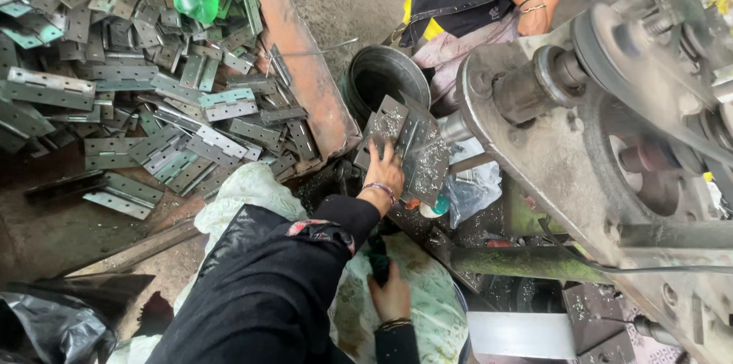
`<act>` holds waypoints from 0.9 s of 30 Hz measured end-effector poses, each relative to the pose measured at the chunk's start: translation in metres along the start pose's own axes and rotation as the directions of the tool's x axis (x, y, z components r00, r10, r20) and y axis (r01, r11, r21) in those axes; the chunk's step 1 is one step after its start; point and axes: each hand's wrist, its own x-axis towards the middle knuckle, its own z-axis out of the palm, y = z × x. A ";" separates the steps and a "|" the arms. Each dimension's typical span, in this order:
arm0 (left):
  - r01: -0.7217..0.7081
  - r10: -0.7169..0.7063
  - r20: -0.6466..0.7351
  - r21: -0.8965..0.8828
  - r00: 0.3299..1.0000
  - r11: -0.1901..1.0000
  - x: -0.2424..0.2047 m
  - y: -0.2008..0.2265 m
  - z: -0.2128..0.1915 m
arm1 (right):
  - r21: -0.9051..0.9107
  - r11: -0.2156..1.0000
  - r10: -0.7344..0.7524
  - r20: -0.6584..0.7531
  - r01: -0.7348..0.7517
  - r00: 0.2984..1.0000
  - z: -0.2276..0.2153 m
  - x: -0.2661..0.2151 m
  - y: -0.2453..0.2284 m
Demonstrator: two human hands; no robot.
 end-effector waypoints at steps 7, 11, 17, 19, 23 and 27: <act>0.077 -0.079 -0.109 -0.026 0.991 0.997 0.031 0.007 0.010 | 0.119 0.984 -0.110 -0.173 0.131 0.979 0.036 -0.008 0.009; 0.083 -0.086 -0.127 -0.031 0.988 0.996 0.034 0.000 0.010 | 0.129 0.984 -0.091 -0.217 0.121 0.972 0.068 -0.006 0.008; 0.094 -0.134 -0.313 -0.140 0.940 0.986 -0.008 -0.011 -0.026 | 0.088 0.995 -0.028 -0.127 0.040 0.991 0.056 -0.002 0.024; 0.112 -0.178 -0.294 -0.228 0.939 0.967 -0.027 -0.029 -0.049 | -0.066 0.994 -0.099 -0.103 0.093 0.990 0.038 0.008 0.024; 0.127 -0.259 -0.265 -0.427 0.929 0.895 -0.061 -0.102 -0.059 | -0.016 0.995 -0.102 -0.026 0.101 0.994 -0.004 0.020 0.028; 0.279 -0.486 -0.323 -0.516 0.812 0.810 -0.113 -0.215 0.009 | -0.081 0.990 -0.121 -0.022 0.119 0.992 -0.024 0.025 0.016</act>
